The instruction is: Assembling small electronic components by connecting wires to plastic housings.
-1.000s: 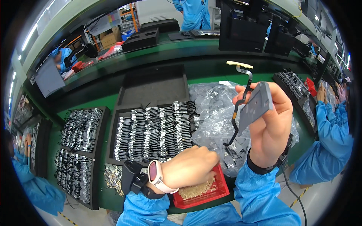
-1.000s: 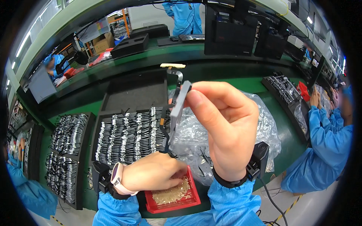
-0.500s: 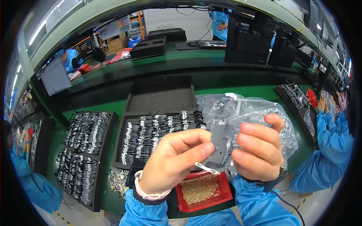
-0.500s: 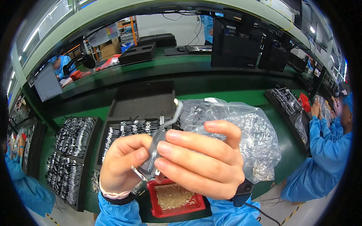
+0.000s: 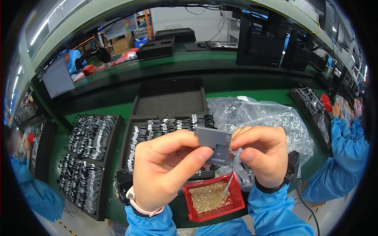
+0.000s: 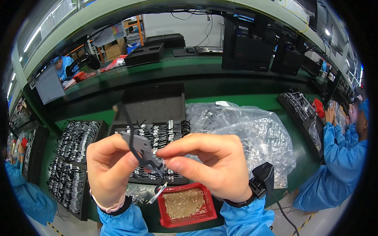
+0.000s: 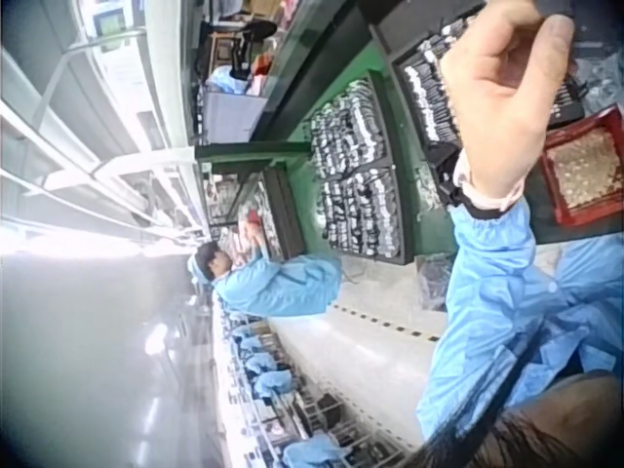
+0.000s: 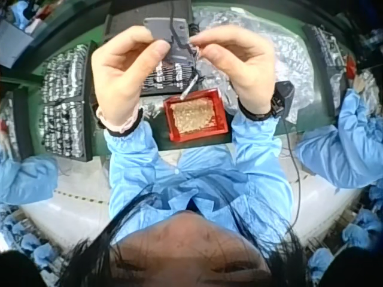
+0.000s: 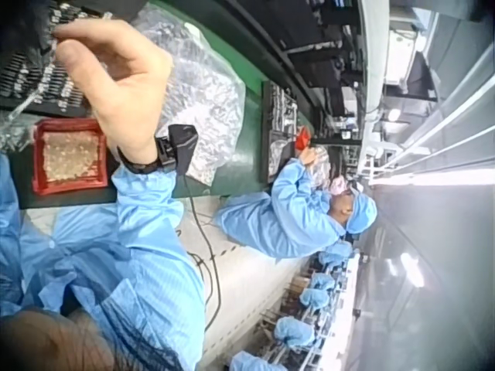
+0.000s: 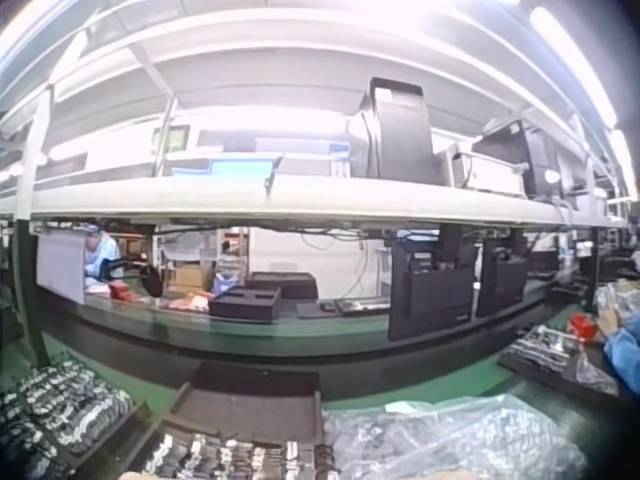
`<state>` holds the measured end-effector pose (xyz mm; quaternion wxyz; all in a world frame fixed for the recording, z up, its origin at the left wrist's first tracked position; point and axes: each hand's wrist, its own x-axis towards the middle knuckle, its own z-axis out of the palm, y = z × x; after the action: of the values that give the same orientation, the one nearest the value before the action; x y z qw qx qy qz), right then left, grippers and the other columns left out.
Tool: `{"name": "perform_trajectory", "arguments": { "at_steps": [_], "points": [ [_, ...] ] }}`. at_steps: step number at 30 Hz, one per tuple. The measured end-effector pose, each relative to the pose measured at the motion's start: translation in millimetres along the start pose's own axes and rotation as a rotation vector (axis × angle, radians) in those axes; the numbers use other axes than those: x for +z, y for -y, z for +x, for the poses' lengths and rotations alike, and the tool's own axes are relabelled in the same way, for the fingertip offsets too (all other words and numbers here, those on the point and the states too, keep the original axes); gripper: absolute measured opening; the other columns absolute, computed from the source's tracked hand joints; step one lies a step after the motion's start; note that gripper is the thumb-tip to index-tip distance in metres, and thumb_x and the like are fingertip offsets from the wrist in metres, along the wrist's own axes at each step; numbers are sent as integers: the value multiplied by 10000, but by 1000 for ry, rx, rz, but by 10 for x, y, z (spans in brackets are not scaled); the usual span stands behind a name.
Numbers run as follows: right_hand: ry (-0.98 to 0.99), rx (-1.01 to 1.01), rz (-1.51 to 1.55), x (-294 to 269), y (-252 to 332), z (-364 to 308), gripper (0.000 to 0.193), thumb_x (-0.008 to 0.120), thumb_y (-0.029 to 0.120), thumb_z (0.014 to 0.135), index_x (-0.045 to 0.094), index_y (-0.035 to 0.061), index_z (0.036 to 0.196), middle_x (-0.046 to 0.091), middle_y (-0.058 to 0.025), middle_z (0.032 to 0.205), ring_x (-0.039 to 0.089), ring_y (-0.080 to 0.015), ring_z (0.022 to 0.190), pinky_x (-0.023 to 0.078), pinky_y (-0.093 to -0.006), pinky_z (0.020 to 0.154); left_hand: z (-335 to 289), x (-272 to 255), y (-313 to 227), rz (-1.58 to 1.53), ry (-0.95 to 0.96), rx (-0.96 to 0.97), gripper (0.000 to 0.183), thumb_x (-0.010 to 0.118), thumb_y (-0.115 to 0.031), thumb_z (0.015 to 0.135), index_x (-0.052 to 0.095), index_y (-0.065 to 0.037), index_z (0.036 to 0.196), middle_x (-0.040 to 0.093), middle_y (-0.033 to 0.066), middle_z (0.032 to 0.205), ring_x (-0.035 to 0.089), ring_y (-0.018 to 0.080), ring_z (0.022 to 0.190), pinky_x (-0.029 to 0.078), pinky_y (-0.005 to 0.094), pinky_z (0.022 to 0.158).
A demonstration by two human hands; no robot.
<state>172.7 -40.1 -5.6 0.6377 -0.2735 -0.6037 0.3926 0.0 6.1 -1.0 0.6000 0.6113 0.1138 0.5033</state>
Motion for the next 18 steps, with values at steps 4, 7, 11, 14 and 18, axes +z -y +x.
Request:
{"name": "perform_trajectory", "arguments": {
  "at_steps": [4,7,11,14,18],
  "points": [
    [5,-23,-50,-19,10,-10,183,632,-52,716,627,-55,899,627,-154,828,599,-173,776,467,-255,685,-7,45,4,141,-8,54,109,590,50,760,587,85,864,605,107,824,577,133,748,477,237,682],
    [0,-39,-73,-19,9,-15,177,646,-54,701,635,-51,878,628,-154,819,599,-176,770,467,-257,681,-21,61,2,237,-29,84,113,598,60,742,589,85,852,607,111,805,576,135,736,469,235,668],
    [-31,-47,-88,-13,2,-14,166,662,-51,685,642,-49,849,630,-156,805,603,-181,756,467,-259,672,-37,100,7,347,-108,99,108,615,65,707,596,80,813,608,115,737,577,134,673,452,227,615],
    [-54,-83,-112,-12,-7,-11,171,671,-43,680,643,-47,848,632,-153,796,606,-178,742,469,-259,669,-36,142,16,398,-162,108,98,624,65,688,601,72,782,607,116,695,574,133,616,443,219,571],
    [-94,-71,-157,13,14,-19,165,675,-38,680,641,-50,840,634,-148,785,608,-172,734,470,-253,667,-35,188,39,427,-205,174,103,635,70,668,607,65,767,609,117,678,576,139,590,443,220,544]
  ]
}}
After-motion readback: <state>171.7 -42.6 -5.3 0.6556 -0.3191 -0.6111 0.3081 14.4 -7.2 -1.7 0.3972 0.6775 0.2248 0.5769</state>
